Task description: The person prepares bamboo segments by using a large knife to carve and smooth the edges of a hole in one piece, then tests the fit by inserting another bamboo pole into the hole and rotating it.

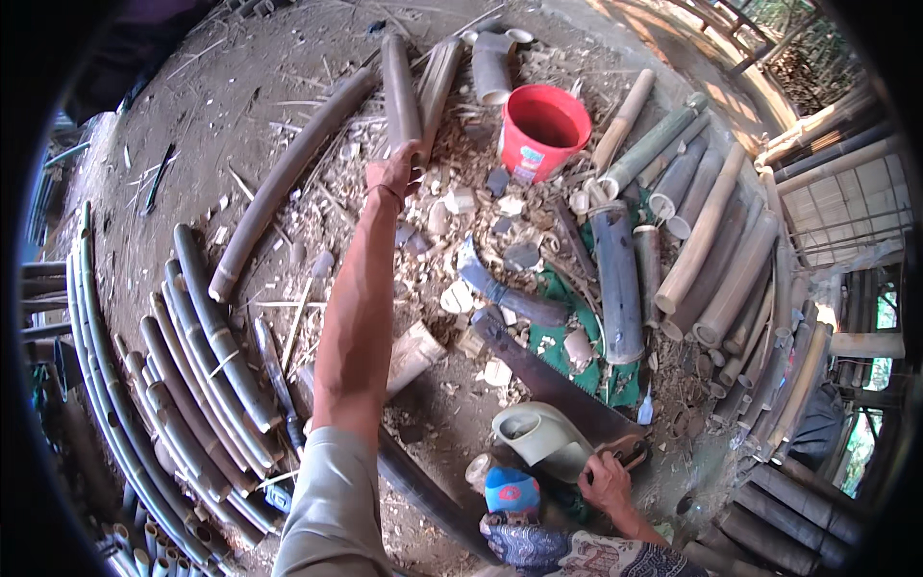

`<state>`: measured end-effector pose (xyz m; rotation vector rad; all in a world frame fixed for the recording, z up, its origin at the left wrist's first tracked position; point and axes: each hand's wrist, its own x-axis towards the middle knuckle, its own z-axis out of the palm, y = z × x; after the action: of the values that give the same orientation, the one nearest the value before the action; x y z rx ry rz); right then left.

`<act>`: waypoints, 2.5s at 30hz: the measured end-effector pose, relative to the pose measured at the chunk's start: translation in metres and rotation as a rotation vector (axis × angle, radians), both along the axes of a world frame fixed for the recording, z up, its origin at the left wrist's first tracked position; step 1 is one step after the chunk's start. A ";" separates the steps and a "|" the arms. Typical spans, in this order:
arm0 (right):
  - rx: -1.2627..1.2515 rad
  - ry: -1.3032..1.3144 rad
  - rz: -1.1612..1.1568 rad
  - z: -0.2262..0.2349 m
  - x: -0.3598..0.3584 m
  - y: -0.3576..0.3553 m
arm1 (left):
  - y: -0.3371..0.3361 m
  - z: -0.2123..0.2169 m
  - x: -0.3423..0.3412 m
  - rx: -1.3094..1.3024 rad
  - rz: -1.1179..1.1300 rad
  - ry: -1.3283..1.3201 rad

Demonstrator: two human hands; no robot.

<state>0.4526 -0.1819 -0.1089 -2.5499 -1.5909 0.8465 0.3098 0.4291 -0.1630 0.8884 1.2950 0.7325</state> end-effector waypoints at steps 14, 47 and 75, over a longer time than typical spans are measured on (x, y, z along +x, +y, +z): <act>-0.082 0.738 0.470 0.008 -0.123 0.105 | -0.212 0.144 -0.177 -0.337 -0.138 -0.360; 0.774 -0.533 0.478 0.010 -0.009 0.291 | -0.578 0.064 -0.190 -0.214 0.191 0.103; -0.401 0.529 0.564 -0.033 -0.183 0.127 | -0.451 0.074 -0.484 0.122 0.629 -0.469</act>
<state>0.2696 -0.0546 -0.1418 -1.7842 -2.1058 1.8606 -0.1742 -0.0218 -0.0894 0.3486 1.1054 1.4304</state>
